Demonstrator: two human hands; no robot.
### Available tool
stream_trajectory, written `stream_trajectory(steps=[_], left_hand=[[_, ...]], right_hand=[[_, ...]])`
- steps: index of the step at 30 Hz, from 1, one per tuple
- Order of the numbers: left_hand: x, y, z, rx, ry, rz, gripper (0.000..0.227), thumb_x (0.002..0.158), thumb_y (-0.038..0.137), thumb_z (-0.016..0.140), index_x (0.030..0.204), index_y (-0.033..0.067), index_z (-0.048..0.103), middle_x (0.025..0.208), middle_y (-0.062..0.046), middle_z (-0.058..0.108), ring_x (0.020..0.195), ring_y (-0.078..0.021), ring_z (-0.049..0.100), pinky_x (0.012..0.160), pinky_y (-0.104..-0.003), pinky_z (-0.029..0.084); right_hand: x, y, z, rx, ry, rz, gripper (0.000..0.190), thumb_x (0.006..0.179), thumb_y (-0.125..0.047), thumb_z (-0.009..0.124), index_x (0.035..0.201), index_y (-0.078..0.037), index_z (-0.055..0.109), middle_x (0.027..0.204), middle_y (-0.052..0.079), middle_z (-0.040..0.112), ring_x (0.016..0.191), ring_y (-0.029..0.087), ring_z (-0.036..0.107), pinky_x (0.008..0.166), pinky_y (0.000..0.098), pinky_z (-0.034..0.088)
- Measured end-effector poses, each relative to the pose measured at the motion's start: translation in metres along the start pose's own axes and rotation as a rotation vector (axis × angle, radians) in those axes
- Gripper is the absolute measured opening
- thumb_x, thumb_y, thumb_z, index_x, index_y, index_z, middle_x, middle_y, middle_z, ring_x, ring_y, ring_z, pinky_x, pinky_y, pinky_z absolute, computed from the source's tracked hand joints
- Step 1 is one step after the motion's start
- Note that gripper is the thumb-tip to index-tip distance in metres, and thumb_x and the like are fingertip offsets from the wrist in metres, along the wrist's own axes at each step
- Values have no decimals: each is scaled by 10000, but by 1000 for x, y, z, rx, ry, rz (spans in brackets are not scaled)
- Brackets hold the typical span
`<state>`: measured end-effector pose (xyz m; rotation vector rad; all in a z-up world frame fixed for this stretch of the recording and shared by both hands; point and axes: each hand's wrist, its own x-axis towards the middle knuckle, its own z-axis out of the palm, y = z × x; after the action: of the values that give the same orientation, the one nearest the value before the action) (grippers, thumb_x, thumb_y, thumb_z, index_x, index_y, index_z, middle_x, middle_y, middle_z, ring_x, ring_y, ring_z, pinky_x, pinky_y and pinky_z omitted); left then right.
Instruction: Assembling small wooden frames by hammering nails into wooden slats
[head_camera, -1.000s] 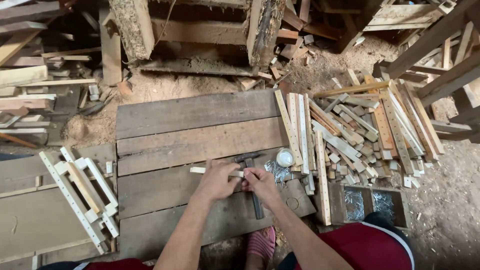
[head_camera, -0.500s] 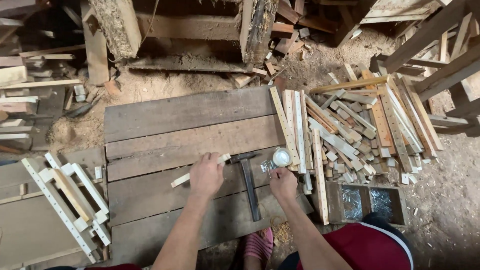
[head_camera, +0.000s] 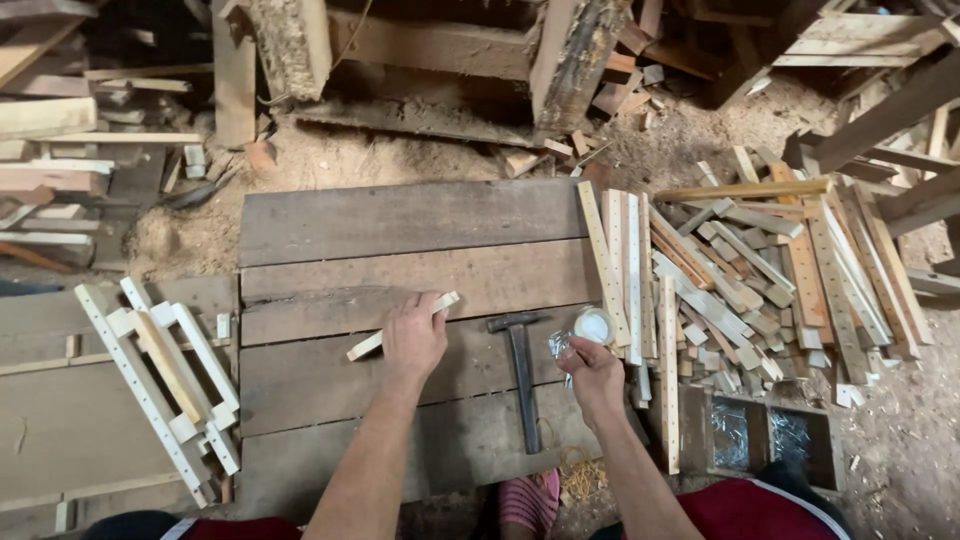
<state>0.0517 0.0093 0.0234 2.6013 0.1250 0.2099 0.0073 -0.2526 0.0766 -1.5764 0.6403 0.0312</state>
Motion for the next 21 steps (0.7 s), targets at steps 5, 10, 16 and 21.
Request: stream_trajectory(steps=[5, 10, 16, 21], left_hand=[[-3, 0, -10, -111, 40, -12, 319, 886, 266, 712, 1200, 240, 665, 945, -103, 728, 894, -374, 736, 852, -471, 560], [1, -4, -14, -211, 21, -46, 296, 868, 268, 737, 1155, 303, 671, 955, -83, 762, 935, -356, 741, 844, -476, 563], [8, -5, -21, -283, -104, -61, 98, 914, 331, 705, 1008, 312, 724, 983, -30, 773, 988, -324, 737, 869, -463, 570], [10, -9, -15, -319, -155, -165, 100, 926, 410, 679, 1005, 370, 728, 986, 0, 775, 1018, -300, 731, 894, -458, 567]], right_hand=[[-2, -23, 42, -95, -145, -44, 287, 882, -7, 759, 1155, 77, 734, 952, 223, 760, 758, 250, 744, 748, 395, 630], [38, 18, 106, -155, -345, -209, 225, 876, -30, 789, 1097, -67, 814, 944, 151, 807, 793, 169, 749, 758, 324, 623], [50, 24, 148, -136, -544, -312, 281, 885, 88, 707, 1142, -23, 731, 924, 107, 771, 790, 117, 721, 792, 242, 620], [81, 48, 154, -155, -540, -298, 323, 842, 97, 754, 1123, -2, 630, 874, 110, 729, 762, 133, 727, 778, 249, 618]])
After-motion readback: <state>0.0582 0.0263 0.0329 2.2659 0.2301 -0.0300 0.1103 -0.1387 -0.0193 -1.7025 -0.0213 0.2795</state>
